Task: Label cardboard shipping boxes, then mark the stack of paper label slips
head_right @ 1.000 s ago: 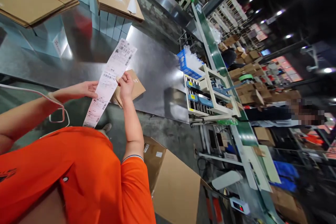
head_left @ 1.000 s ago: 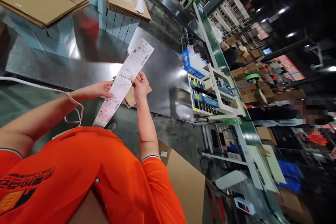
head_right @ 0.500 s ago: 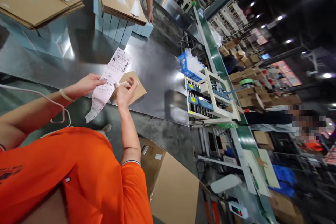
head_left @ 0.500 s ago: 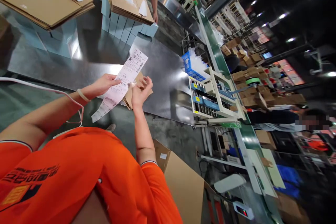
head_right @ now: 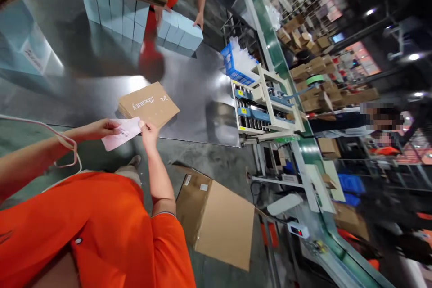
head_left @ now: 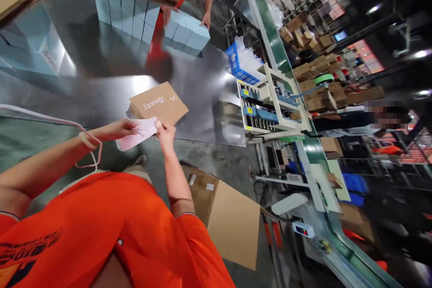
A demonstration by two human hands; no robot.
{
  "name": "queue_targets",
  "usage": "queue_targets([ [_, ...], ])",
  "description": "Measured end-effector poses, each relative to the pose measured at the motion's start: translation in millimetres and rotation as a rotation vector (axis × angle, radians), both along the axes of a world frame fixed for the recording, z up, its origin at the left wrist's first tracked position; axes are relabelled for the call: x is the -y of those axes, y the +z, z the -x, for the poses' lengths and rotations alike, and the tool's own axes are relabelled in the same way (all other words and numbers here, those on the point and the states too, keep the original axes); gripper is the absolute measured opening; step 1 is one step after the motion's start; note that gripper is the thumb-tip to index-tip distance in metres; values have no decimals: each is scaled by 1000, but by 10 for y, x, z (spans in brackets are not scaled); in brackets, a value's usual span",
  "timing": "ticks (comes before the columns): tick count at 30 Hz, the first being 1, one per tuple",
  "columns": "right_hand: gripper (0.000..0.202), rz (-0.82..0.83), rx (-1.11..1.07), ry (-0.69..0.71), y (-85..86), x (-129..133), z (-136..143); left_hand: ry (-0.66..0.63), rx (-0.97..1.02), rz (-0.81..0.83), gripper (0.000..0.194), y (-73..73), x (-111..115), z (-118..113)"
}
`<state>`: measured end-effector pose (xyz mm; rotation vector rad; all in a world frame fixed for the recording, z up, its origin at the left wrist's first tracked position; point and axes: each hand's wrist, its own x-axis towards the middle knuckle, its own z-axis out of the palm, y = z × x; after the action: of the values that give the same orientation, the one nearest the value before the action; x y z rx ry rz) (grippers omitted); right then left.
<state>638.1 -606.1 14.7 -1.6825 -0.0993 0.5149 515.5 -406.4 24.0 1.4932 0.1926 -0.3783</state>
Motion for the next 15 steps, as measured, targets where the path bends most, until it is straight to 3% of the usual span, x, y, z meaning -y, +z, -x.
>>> queue_targets([
  [4, 25, 105, -77, -217, 34, 191, -920, -79, -247, -81, 44, -295, -432, 20],
  [7, 22, 230, 104, -433, 71, 227, -1399, -94, -369, -113, 40, -504, -683, 66],
  [10, 17, 240, 231, -380, -41, 48, -1414, -93, -405, -128, 36, -668, -693, 42],
  [15, 13, 186, 172, -129, -538, -507, -981, -107, -397, -87, 47, -843, -488, -9],
])
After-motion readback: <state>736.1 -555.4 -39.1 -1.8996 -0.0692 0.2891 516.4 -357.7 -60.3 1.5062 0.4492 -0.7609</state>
